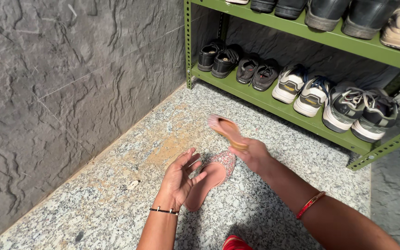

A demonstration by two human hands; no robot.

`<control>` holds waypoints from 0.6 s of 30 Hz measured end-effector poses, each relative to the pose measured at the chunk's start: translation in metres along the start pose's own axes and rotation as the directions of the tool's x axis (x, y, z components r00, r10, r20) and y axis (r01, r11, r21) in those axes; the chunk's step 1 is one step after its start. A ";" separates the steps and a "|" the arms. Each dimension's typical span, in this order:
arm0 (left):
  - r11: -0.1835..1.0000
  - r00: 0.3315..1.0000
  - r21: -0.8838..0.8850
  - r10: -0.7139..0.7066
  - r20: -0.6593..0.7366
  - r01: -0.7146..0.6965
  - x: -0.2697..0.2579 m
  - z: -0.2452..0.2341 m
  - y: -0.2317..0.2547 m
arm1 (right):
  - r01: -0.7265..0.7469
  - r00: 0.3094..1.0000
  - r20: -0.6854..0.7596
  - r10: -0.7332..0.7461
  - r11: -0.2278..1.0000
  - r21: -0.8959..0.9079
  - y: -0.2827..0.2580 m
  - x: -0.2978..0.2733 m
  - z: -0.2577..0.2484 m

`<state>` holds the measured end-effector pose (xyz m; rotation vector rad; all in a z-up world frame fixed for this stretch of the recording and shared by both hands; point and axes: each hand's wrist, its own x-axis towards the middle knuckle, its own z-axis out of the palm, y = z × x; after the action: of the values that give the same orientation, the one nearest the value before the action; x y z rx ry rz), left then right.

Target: The person wipes several pairs of shoes with a cloth, including sneakers, flip-flops, and slippers, then places them on a green metal shoe rack.

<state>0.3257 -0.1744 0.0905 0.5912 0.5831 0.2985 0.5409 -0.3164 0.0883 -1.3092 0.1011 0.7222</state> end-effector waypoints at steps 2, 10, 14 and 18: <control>1.000 1.000 -0.008 0.004 -0.007 -0.004 0.001 -0.002 0.001 | -0.006 0.996 0.091 0.003 1.000 0.030 0.002 -0.012 0.023; 0.997 0.997 -0.035 0.076 0.016 -0.076 -0.004 -0.023 0.017 | -0.082 0.873 0.477 0.097 0.995 -0.051 0.031 -0.054 0.097; 0.982 0.983 -0.043 0.183 -0.017 -0.184 -0.017 -0.042 0.031 | -0.183 0.777 0.607 0.166 0.982 -0.035 0.057 -0.072 0.126; 0.950 0.946 -0.074 0.293 -0.137 -0.305 -0.033 -0.067 0.040 | -0.184 0.763 0.574 0.298 0.951 -0.249 0.078 -0.087 0.151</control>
<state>0.2555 -0.1277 0.0835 0.5727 0.5951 0.6505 0.3824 -0.2110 0.1060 -1.1826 -0.3320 1.3775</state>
